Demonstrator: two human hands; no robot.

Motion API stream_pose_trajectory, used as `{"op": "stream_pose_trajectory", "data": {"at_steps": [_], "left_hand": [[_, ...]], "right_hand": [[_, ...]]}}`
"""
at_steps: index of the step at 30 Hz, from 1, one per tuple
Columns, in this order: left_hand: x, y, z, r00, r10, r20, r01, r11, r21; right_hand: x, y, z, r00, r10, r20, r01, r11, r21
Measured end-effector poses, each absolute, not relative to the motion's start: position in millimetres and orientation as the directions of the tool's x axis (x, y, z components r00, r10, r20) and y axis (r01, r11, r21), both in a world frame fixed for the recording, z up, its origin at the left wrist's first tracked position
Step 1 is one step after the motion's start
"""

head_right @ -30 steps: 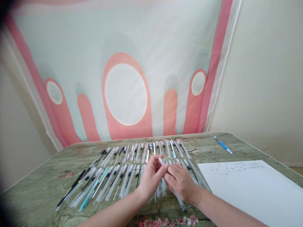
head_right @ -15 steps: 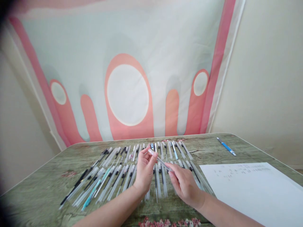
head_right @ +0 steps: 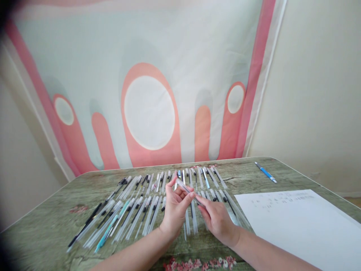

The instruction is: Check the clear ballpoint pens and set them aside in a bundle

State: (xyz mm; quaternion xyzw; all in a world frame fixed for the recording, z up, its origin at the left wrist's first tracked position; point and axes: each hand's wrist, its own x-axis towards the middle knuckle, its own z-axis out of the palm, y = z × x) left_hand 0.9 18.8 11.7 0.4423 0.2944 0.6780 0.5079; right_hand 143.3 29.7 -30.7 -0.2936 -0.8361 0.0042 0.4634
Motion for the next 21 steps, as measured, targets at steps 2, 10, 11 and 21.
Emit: {"op": "stream_pose_trajectory", "data": {"at_steps": [2,10,11,21], "left_hand": [[1.4,18.4,12.4,-0.085,0.950,0.302,-0.435,-0.308,0.846],[0.4,17.4,14.5,-0.070,0.950,0.304,-0.456,-0.301,0.837],[0.3,17.4,14.2,-0.064,0.951,0.304,-0.460,-0.298,0.836],[-1.0,22.0,19.6,-0.073,0.955,0.286,-0.437,-0.288,0.852]], "right_hand": [[143.2,29.4,-32.3,-0.393,0.494,0.776,0.489,0.827,-0.278],[142.5,26.8,-32.3,-0.364,0.474,0.801,0.512,0.821,-0.253],[142.6,26.8,-32.8,-0.363,0.475,0.802,0.512,0.820,-0.254],[140.2,28.0,-21.2,-0.385,0.522,0.761,0.500,0.811,-0.303]]}}
